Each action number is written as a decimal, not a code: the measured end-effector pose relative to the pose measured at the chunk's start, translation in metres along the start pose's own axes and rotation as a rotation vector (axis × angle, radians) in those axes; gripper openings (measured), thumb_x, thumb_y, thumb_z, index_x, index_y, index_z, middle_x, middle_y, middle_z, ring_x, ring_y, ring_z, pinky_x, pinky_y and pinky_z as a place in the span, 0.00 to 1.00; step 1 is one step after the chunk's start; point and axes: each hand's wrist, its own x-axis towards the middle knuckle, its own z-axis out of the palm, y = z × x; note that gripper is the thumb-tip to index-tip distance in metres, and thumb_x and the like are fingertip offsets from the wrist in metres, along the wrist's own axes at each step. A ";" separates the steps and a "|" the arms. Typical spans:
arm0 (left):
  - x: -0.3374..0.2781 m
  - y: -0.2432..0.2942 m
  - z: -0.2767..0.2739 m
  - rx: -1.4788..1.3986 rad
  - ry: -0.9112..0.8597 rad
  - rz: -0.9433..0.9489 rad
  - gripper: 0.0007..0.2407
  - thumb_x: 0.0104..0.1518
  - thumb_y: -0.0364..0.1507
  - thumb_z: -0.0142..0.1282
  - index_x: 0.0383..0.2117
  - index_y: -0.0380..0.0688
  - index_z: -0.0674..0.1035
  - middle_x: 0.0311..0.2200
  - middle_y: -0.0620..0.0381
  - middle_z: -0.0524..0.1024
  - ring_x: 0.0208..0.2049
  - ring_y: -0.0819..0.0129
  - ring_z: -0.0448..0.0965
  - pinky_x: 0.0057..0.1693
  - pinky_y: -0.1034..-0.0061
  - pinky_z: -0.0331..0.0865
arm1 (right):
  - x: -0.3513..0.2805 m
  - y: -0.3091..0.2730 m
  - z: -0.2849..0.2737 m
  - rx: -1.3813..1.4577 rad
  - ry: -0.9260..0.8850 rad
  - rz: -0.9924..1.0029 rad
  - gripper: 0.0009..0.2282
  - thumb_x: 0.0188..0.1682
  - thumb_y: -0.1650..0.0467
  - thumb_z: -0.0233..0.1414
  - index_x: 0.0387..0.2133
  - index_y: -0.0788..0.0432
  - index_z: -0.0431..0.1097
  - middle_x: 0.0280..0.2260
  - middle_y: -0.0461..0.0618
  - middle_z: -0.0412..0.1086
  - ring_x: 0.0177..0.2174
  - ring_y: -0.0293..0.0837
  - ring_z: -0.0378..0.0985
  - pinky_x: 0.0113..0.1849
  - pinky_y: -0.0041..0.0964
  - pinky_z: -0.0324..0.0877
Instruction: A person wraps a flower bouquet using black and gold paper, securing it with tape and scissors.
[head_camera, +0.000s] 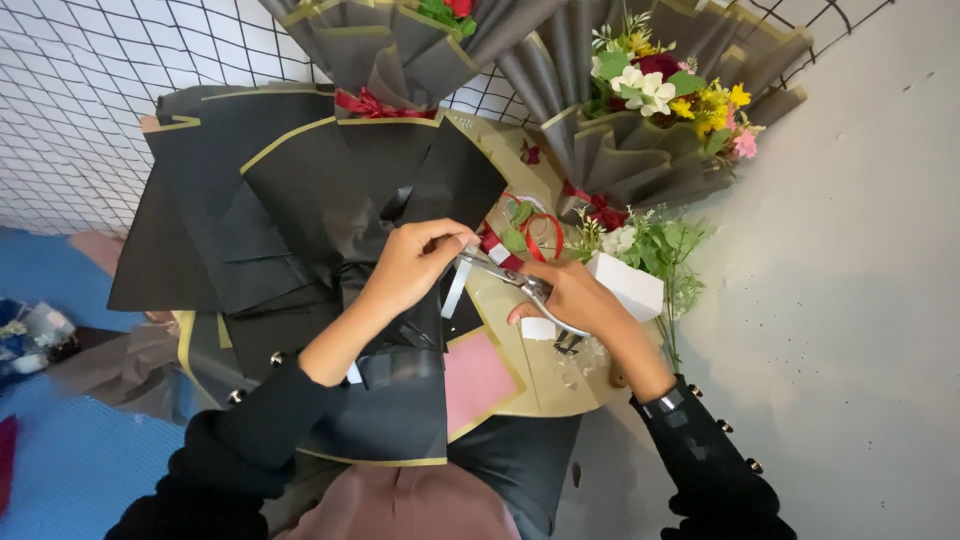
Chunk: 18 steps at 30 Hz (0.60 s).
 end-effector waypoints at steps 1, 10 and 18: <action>-0.002 -0.005 0.005 -0.001 -0.001 0.002 0.07 0.59 0.26 0.55 0.35 0.47 0.87 0.17 0.54 0.76 0.21 0.72 0.72 0.31 0.80 0.65 | -0.002 0.001 0.002 -0.001 0.002 0.001 0.22 0.31 0.54 0.69 0.31 0.53 0.74 0.21 0.55 0.70 0.26 0.55 0.76 0.31 0.45 0.69; -0.035 -0.002 0.046 0.238 0.114 0.151 0.34 0.42 0.16 0.67 0.56 0.30 0.59 0.36 0.43 0.62 0.39 0.35 0.71 0.41 0.47 0.73 | -0.013 0.020 0.038 0.187 0.107 0.146 0.18 0.32 0.57 0.71 0.28 0.51 0.74 0.18 0.51 0.70 0.21 0.50 0.76 0.27 0.38 0.67; -0.037 -0.020 0.051 0.498 -0.071 0.115 0.31 0.52 0.14 0.52 0.62 0.34 0.52 0.52 0.28 0.61 0.40 0.23 0.76 0.38 0.43 0.76 | -0.016 0.020 0.055 0.348 0.162 0.331 0.16 0.37 0.59 0.69 0.29 0.54 0.74 0.16 0.52 0.72 0.19 0.47 0.73 0.25 0.38 0.64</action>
